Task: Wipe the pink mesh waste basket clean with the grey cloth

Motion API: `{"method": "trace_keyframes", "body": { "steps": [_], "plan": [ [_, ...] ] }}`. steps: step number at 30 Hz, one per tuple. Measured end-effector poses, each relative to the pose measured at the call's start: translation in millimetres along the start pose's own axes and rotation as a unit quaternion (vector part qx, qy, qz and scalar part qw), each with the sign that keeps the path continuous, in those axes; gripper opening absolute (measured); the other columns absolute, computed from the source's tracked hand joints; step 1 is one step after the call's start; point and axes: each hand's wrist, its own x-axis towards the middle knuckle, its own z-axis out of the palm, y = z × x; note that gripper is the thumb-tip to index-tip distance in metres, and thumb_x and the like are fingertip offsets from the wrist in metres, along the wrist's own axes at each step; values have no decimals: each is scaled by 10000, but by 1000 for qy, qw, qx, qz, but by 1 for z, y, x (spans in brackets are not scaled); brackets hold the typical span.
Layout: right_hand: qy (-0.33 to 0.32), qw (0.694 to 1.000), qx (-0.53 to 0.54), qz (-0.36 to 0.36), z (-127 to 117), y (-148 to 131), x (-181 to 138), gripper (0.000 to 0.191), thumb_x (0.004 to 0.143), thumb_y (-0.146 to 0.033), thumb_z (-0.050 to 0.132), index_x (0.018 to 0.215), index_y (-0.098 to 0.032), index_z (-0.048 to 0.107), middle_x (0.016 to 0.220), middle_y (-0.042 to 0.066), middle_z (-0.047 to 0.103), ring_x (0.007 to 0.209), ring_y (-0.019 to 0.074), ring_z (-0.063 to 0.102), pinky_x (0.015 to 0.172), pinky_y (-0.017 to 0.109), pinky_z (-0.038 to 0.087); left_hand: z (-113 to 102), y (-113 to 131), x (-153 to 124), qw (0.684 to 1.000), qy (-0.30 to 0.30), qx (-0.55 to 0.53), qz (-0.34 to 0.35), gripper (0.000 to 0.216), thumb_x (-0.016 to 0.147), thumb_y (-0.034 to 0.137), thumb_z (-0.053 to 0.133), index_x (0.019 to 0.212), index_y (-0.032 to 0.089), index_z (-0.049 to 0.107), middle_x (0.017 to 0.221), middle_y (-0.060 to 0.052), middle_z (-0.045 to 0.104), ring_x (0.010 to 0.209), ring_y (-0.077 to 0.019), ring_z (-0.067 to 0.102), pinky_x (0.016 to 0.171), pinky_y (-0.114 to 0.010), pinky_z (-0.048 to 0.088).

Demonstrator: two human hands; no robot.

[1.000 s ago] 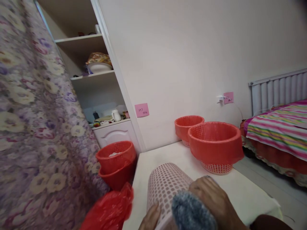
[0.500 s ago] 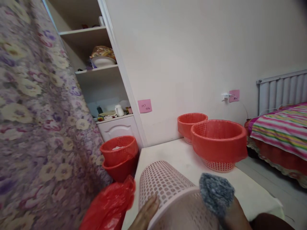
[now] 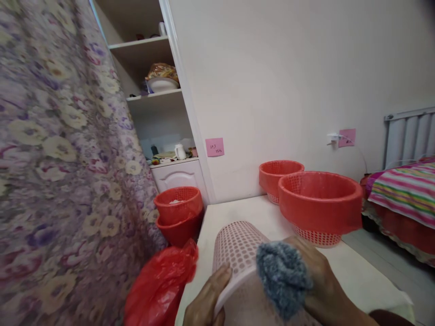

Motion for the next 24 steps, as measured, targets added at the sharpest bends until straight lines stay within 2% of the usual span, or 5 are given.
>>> {"method": "trace_keyframes", "body": {
  "steps": [4,8,14,18,24],
  "plan": [
    [-79,992,-61,-73,11,-40,24,89,855,-207,528,938,-203,560,831,55,595,764,224,521,663,370,382,-10,16,24,988,-129,-79,-22,598,847,71,518,1410,242,408,1404,-96,563,1317,-187,498,1070,-288,435],
    [-46,998,-21,-38,15,-25,7,138,861,-196,511,979,-214,581,870,63,626,792,230,560,686,386,432,-13,10,17,990,-92,-108,5,547,883,112,495,1405,262,429,1396,-82,573,1296,-207,522,1069,-333,444],
    [100,943,42,316,28,69,-107,334,781,-459,586,1029,-278,715,826,47,755,823,289,712,744,391,606,-12,-4,-10,997,-22,-74,-5,597,853,117,539,1404,324,437,1359,-20,610,1237,-161,571,1038,-258,435],
    [131,907,15,400,42,95,-151,479,622,-557,697,1004,-271,748,834,69,776,836,373,717,706,448,615,-14,-4,-15,997,-15,-68,-11,586,853,120,551,1394,322,450,1348,-17,619,1233,-148,572,1040,-243,420],
    [139,946,26,291,30,61,-89,440,746,-508,634,1087,-235,686,851,71,754,868,306,696,711,389,594,-15,0,-15,996,-26,-50,-62,619,834,71,536,1397,310,440,1375,-24,596,1253,-143,553,1039,-244,414]
  ]
}}
